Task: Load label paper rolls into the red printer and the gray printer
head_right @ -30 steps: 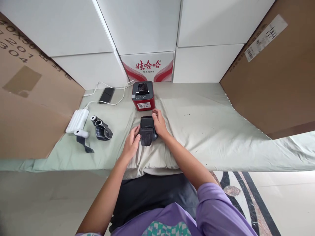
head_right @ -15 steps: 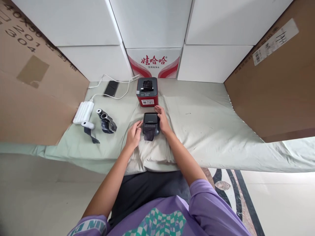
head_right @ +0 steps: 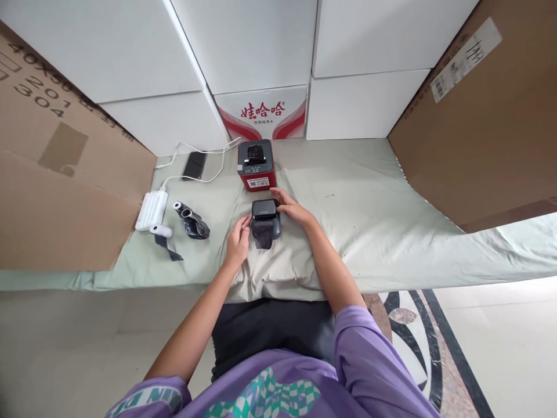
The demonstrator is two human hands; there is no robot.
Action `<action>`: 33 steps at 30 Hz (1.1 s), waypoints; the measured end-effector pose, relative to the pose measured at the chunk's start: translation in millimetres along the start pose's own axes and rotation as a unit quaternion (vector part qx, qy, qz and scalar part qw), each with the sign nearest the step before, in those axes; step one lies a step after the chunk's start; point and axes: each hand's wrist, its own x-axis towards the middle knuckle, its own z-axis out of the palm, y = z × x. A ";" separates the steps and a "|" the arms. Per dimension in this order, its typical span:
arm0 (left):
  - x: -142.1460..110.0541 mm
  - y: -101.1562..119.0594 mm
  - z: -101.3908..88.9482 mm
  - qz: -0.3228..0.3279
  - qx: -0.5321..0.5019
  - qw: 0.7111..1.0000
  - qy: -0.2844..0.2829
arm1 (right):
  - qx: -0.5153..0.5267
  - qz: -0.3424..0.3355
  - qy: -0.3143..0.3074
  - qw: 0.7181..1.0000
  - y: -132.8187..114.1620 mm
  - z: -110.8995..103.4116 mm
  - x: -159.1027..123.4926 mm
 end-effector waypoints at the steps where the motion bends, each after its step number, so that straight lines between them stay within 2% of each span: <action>1: -0.1 0.8 -0.4 -0.001 -0.003 1.000 0.000 | 0.001 -0.002 0.003 1.000 -2.1 0.2 -1.2; 3: -0.4 2.0 -1.0 -0.001 -0.008 1.000 0.001 | -0.005 -0.017 0.029 0.999 -4.6 2.9 -1.9; 5: -0.5 2.7 -1.4 0.002 -0.011 1.000 0.004 | -0.025 -0.041 0.084 0.995 -4.5 8.3 0.2; 8: -0.3 3.2 -1.4 0.003 -0.014 1.000 0.006 | -0.096 -0.086 0.173 0.977 -2.1 17.6 6.0; 10: 0.2 3.5 -1.1 0.003 -0.016 1.000 0.006 | -0.157 -0.115 0.196 0.961 -1.1 22.0 8.2; 13: 1.4 3.9 -0.6 0.005 -0.018 1.000 0.009 | -0.227 -0.137 0.182 0.947 -2.6 23.4 6.5; 17: 2.8 4.2 -0.1 0.007 -0.019 1.000 0.014 | -0.335 -0.140 0.109 0.925 -9.5 18.6 0.4; 19: 3.4 3.8 0.2 0.007 -0.020 1.000 0.014 | -0.399 -0.111 0.086 0.906 -12.9 16.6 0.0; 22: 4.4 2.7 0.6 0.002 -0.015 1.000 0.013 | -0.467 -0.031 0.082 0.880 -13.9 15.9 6.5; 24: 5.1 2.1 0.8 -0.002 -0.009 1.000 0.015 | -0.490 -0.009 0.083 0.868 -11.1 15.8 13.6; 28: 5.9 2.3 1.6 0.004 -0.009 1.000 0.021 | -0.463 -0.044 0.073 0.882 -2.8 12.3 21.0; 33: 6.5 1.1 3.5 0.013 0.010 1.000 0.010 | -0.458 -0.008 0.066 0.886 -0.9 3.2 5.4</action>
